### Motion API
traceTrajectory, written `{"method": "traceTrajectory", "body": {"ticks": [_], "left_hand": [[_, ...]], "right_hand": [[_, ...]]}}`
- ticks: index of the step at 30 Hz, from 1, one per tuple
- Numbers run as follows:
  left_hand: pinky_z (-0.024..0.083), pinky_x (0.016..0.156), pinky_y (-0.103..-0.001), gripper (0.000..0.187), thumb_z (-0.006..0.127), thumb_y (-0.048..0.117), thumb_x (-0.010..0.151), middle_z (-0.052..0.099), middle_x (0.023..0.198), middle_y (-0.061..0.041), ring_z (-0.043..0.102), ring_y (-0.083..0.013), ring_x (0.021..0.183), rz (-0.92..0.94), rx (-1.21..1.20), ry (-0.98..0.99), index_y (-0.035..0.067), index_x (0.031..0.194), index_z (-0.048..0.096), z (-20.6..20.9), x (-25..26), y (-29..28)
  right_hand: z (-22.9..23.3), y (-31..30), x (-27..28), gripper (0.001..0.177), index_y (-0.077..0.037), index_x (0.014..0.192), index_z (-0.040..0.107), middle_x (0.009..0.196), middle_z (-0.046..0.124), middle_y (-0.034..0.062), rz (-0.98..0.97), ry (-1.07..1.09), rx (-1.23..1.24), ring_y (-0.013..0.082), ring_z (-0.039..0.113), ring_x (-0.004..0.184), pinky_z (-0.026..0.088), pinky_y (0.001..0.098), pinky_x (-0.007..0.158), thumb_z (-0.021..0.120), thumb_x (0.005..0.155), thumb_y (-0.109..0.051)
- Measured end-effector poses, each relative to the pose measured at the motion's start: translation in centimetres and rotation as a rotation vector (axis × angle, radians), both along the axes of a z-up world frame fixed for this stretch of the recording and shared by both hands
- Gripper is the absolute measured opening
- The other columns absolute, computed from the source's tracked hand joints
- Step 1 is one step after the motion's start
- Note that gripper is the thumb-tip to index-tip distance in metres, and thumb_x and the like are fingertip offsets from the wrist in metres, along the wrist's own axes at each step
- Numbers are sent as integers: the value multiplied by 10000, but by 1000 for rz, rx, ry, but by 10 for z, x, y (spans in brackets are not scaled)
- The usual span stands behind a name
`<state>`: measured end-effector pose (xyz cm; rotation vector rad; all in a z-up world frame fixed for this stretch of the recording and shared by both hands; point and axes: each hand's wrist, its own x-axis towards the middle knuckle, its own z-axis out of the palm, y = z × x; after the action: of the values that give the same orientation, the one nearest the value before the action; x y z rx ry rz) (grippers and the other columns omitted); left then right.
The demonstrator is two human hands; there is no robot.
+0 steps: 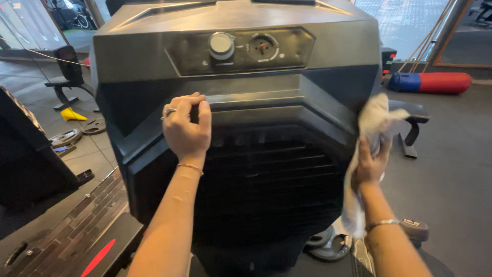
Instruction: The person wipes the exterior surfaces of a large black electronic device with a white cloth. They clean the top control panel, front grille, and side panels in a gym setting.
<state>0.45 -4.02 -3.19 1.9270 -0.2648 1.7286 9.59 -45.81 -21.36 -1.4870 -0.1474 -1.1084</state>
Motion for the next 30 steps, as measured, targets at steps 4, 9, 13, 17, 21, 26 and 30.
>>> {"method": "traceTrajectory", "body": {"ticks": [4, 9, 13, 17, 21, 26, 30], "left_hand": [[512, 955, -394, 142, 639, 190, 948, 766, 1067, -64, 687, -246, 975, 10, -2, 3, 98, 962, 746, -1, 3, 1], [505, 973, -401, 173, 622, 193, 948, 766, 1068, -78, 679, -264, 1008, -35, -22, -20, 86, 976, 754, -4, -1, 0], [498, 1004, -409, 178, 609, 179, 948, 768, 1069, -73, 678, -264, 1035, -41, -6, -26, 88, 976, 759, -3, -1, 0], [505, 982, -406, 183, 599, 174, 933, 765, 1058, -75, 676, -264, 1024, -25, -20, -8, 90, 957, 761, 0, -1, 1], [509, 969, -406, 179, 599, 174, 934, 758, 1067, -86, 676, -274, 1031, -68, -12, -9, 70, 966, 741, -1, -3, 0], [499, 982, -415, 171, 608, 173, 916, 759, 1056, -85, 675, -281, 1022, -63, -17, -10, 72, 951, 742, 1, -5, -1], [501, 975, -406, 191, 601, 187, 915, 756, 1065, -90, 673, -286, 1024, -131, -41, 3, 73, 959, 748, 3, -4, 2]], "right_hand": [[-99, -35, 19, 857, 43, 1570, 308, 1585, 414, 212, -41, 205, 226, 304, 391, 1452, 260, 387, 1217, 545, 1018, -569], [-181, -32, 17, 849, 8, 1562, 344, 1544, 459, 189, -17, 331, 572, 294, 449, 1402, 329, 377, 1184, 471, 1005, -620], [-204, -8, 0, 805, -37, 1573, 262, 1580, 370, 149, 12, 422, 869, 281, 420, 1415, 326, 381, 1160, 459, 1007, -573], [-169, 8, -6, 781, 10, 1564, 193, 1597, 302, 197, -178, 121, 589, 300, 368, 1454, 297, 392, 1181, 592, 984, -327], [-75, 18, -5, 622, 73, 1577, 328, 1609, 407, 232, -208, -74, 154, 309, 396, 1508, 268, 420, 1288, 596, 1092, -210], [68, 46, -26, 612, -5, 1484, 516, 1371, 623, 204, -154, -186, -391, 324, 578, 1286, 438, 416, 1147, 721, 954, -234], [149, 96, -51, 620, -45, 1493, 535, 1360, 632, 194, -28, -281, -593, 353, 585, 1253, 432, 451, 1108, 749, 958, -272]]}}
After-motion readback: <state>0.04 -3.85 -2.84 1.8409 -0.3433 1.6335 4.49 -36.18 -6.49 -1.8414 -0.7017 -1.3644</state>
